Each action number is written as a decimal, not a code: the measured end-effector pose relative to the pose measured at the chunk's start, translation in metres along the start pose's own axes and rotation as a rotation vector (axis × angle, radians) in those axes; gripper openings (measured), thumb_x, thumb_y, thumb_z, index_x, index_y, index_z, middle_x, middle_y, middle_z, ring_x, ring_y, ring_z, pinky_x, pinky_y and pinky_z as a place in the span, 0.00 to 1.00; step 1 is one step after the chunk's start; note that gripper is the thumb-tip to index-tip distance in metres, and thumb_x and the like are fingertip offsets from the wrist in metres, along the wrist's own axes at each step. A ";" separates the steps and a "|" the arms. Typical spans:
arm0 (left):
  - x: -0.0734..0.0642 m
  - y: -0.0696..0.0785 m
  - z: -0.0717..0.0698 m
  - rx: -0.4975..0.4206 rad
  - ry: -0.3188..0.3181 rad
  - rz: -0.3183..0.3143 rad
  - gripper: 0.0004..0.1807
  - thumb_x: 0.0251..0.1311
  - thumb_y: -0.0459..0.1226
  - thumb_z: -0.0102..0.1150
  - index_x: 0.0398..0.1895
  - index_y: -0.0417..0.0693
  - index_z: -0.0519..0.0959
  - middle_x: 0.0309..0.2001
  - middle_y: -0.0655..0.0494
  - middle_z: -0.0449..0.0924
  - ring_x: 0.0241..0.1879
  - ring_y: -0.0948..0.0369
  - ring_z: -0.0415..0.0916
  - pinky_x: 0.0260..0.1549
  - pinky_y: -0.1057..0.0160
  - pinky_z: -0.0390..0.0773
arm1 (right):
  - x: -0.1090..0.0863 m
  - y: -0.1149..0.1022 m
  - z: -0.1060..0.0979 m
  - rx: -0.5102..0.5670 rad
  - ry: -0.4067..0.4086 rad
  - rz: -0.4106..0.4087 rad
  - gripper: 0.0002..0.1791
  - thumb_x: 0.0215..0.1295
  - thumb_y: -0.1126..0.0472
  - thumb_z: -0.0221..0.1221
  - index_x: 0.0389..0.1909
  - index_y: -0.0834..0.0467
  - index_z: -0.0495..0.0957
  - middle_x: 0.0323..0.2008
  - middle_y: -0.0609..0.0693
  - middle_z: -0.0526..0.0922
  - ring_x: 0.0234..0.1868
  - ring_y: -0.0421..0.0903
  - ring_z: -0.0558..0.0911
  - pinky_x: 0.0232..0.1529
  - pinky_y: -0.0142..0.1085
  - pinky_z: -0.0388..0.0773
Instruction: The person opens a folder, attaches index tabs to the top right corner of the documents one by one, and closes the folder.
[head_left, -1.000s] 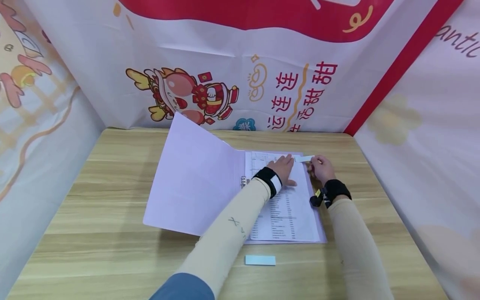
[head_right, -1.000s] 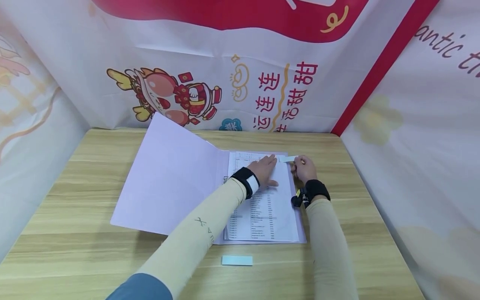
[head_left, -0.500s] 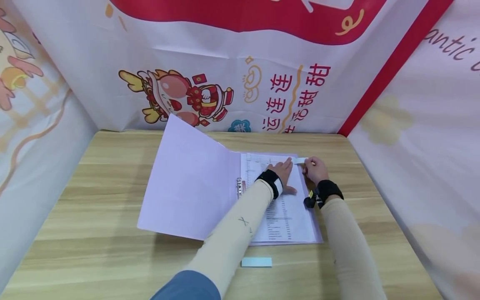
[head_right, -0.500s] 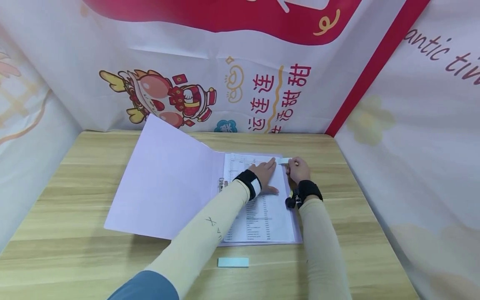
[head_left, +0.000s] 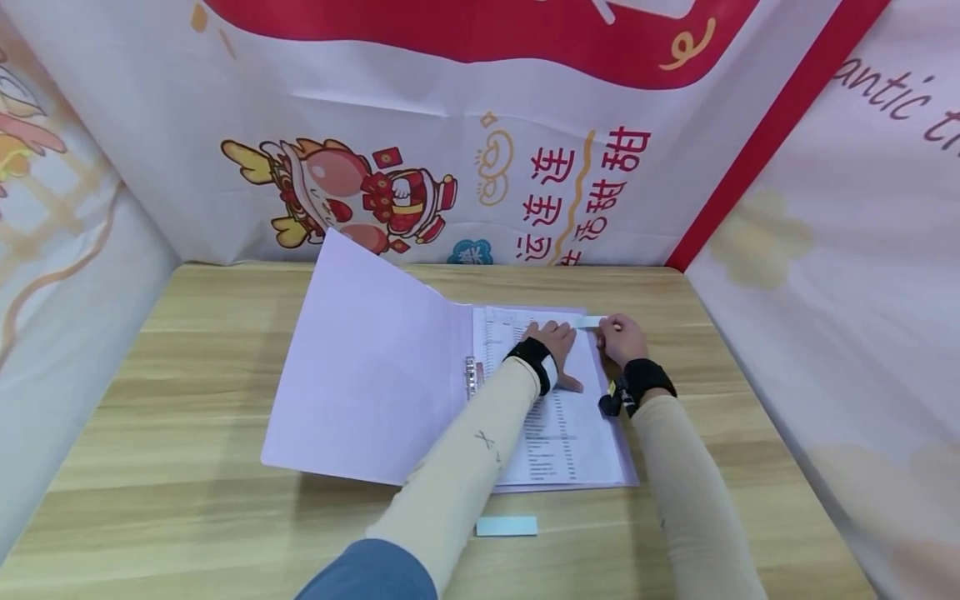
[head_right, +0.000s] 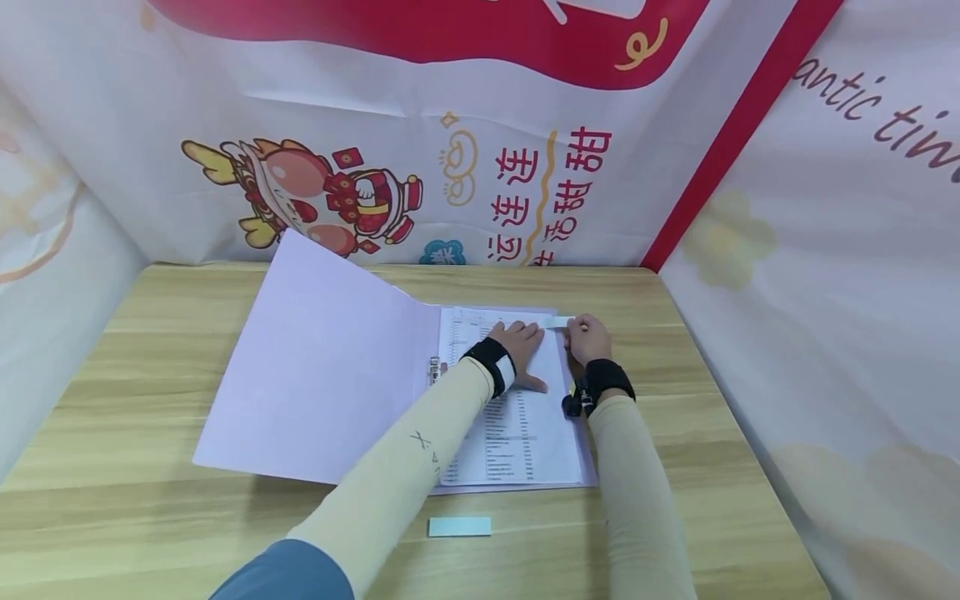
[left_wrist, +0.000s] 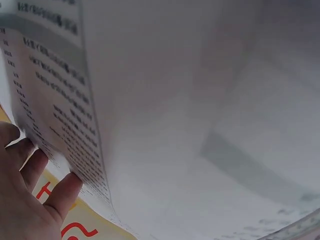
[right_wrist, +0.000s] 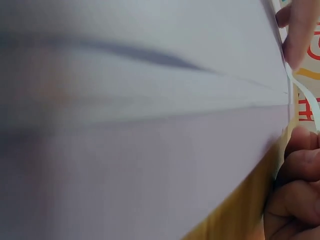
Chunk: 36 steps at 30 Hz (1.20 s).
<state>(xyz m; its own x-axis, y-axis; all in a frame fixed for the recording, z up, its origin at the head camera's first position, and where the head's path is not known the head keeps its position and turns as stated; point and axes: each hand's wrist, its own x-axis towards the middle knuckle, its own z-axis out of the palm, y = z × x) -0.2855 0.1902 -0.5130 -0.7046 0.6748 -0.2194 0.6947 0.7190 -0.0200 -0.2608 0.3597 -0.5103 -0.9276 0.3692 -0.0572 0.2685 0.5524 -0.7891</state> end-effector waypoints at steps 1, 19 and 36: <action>0.000 -0.001 0.000 0.002 0.001 -0.003 0.66 0.48 0.80 0.53 0.83 0.52 0.49 0.81 0.56 0.52 0.77 0.57 0.51 0.73 0.49 0.57 | -0.001 -0.001 0.001 -0.013 0.004 -0.002 0.15 0.78 0.58 0.50 0.43 0.67 0.77 0.24 0.48 0.80 0.24 0.38 0.75 0.28 0.28 0.70; -0.006 -0.004 -0.007 0.012 -0.021 -0.010 0.68 0.46 0.81 0.53 0.83 0.51 0.49 0.82 0.55 0.48 0.78 0.57 0.49 0.73 0.51 0.57 | 0.006 -0.002 0.010 -0.192 0.073 0.027 0.17 0.72 0.55 0.52 0.38 0.67 0.78 0.37 0.62 0.82 0.43 0.59 0.79 0.44 0.42 0.73; 0.000 -0.001 -0.002 0.035 0.004 -0.011 0.68 0.44 0.82 0.52 0.83 0.53 0.50 0.81 0.58 0.50 0.77 0.57 0.52 0.71 0.51 0.61 | 0.006 -0.030 0.016 -0.504 0.088 -0.020 0.14 0.70 0.53 0.60 0.29 0.59 0.75 0.27 0.54 0.78 0.31 0.54 0.78 0.29 0.43 0.70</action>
<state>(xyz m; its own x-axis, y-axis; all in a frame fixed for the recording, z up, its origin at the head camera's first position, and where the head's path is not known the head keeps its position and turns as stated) -0.2861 0.1895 -0.5110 -0.7130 0.6674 -0.2152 0.6913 0.7204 -0.0562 -0.2783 0.3335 -0.4970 -0.9142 0.4046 0.0235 0.3632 0.8436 -0.3954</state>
